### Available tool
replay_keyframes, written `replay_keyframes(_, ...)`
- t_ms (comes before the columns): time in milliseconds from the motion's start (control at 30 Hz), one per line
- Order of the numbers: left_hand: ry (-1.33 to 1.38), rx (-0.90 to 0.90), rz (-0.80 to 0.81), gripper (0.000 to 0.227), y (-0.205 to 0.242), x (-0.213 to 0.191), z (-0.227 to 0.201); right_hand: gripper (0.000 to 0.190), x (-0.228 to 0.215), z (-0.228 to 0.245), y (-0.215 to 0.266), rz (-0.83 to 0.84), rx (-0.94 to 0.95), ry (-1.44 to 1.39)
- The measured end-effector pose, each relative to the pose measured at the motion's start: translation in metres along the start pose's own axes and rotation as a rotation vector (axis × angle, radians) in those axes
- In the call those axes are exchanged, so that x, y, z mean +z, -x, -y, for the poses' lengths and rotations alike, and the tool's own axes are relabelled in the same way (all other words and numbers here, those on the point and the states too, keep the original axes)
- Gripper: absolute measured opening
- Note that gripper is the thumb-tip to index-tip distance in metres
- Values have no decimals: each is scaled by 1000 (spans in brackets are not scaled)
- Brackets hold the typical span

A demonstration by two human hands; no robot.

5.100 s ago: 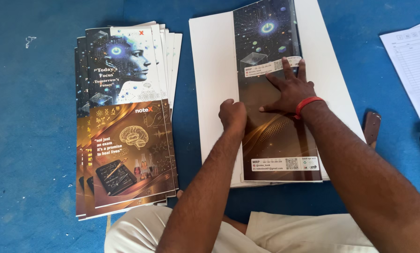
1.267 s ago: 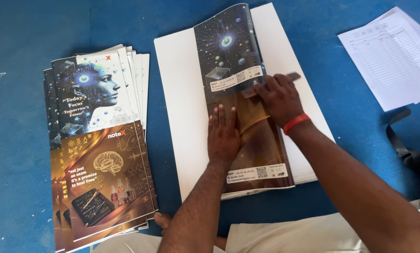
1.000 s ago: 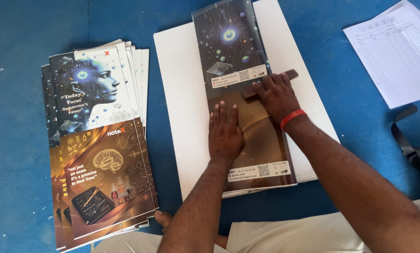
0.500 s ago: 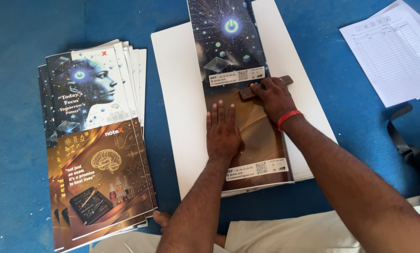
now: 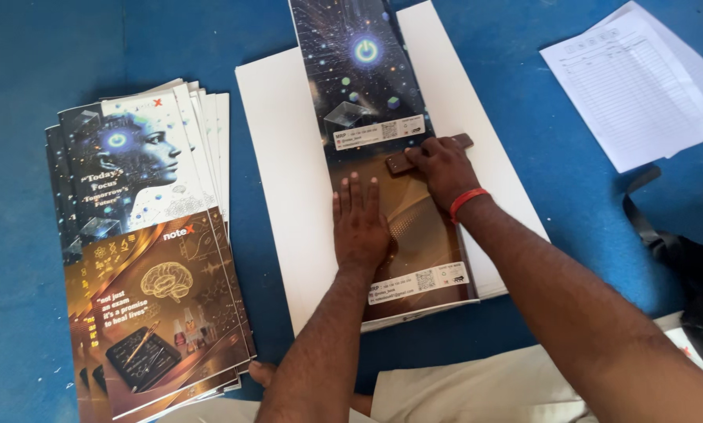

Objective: The person sits on the floor and repeatedly places a printed cover sheet over a stack of white pages, then uses a wooden block to press along the spine to secure the binding. The person handles the covers and page stacks one at a time, repeating the process for multiple units.

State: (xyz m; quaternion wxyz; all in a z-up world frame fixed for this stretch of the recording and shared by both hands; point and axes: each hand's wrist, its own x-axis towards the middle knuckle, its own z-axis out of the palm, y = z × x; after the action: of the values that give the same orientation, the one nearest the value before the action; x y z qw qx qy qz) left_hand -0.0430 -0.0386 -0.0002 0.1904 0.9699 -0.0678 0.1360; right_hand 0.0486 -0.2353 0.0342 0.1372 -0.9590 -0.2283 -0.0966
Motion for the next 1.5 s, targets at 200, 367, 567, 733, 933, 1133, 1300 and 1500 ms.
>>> replay_keyframes(200, 15, -20, 24, 66, -1, -3, -2, 34, -3, 1, 14, 4, -4, -2)
replay_keyframes(367, -10, -18, 29, 65, -2, 1, -1, 40, -7, 1, 20, 40, -10, 66)
replay_keyframes(567, -16, -28, 62, 67, -2, 3, 0, 40, -16, 11, 33, 96, 15, 98)
replay_keyframes(733, -26, -22, 75, 67, -2, 3, 0, 37, -24, 16, 44, 131, 34, 90)
replay_keyframes(933, -22, -25, 66, 64, -1, 6, 0, 38, -31, 22, 60, 179, 74, 80)
replay_keyframes(1133, -35, -14, 60, 63, -2, 7, 1, 40, -33, 25, 70, 199, 66, 103)
replay_keyframes(1300, -23, -18, 45, 63, -2, 9, 3, 39, -37, 28, 83, 201, 59, 82)
replay_keyframes(1500, -9, -7, 35, 65, -2, 8, 1, 38, -47, 35, 101, 204, 61, 30)
